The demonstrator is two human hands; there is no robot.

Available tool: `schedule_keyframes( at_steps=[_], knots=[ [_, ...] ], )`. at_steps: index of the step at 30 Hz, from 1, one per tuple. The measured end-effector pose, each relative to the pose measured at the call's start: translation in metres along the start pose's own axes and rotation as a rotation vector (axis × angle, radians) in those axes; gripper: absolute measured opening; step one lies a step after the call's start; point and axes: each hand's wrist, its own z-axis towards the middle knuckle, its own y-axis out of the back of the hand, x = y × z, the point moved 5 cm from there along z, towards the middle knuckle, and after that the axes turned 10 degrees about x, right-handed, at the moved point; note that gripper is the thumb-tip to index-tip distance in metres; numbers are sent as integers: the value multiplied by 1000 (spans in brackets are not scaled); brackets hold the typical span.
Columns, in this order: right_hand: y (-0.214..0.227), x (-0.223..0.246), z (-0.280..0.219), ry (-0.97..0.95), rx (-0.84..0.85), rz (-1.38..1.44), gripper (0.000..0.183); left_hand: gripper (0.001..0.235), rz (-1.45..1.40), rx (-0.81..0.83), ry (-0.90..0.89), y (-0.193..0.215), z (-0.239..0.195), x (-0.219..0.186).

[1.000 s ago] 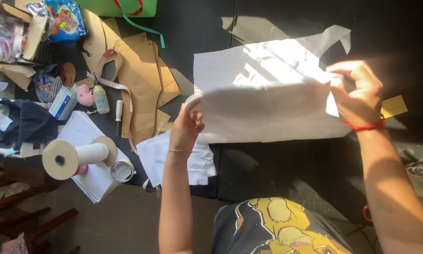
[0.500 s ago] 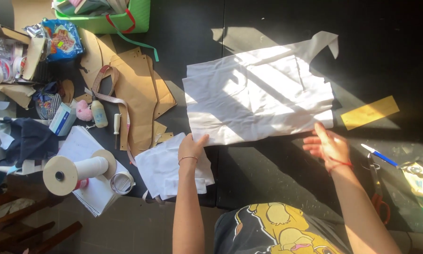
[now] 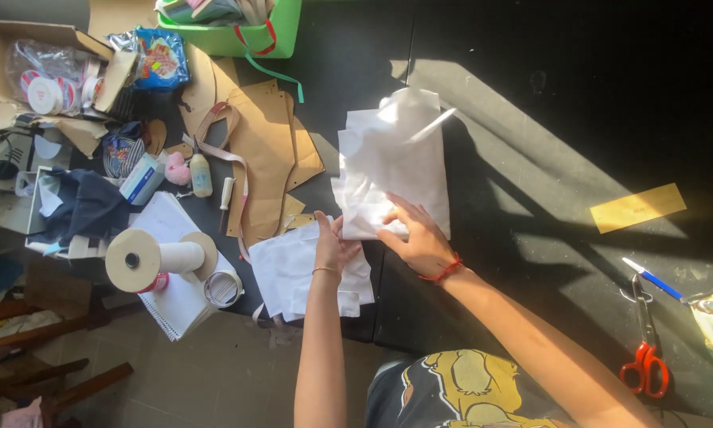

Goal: Measuring fabric with a ruler, marking it with a pen, and cutting it using an electric rotary cutter on a workbench.

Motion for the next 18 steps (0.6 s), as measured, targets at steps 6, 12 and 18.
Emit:
schedule_keyframes(
  at_steps=[6, 12, 18],
  knots=[
    [31, -52, -52, -396, 18, 279, 31, 85, 497, -172, -146, 40, 93, 17],
    [79, -50, -98, -355, -84, 452, 28, 68, 449, -105, -219, -32, 15, -19],
    [88, 63, -109, 208, 241, 206, 44, 54, 594, 122, -150, -50, -190, 3]
  ],
)
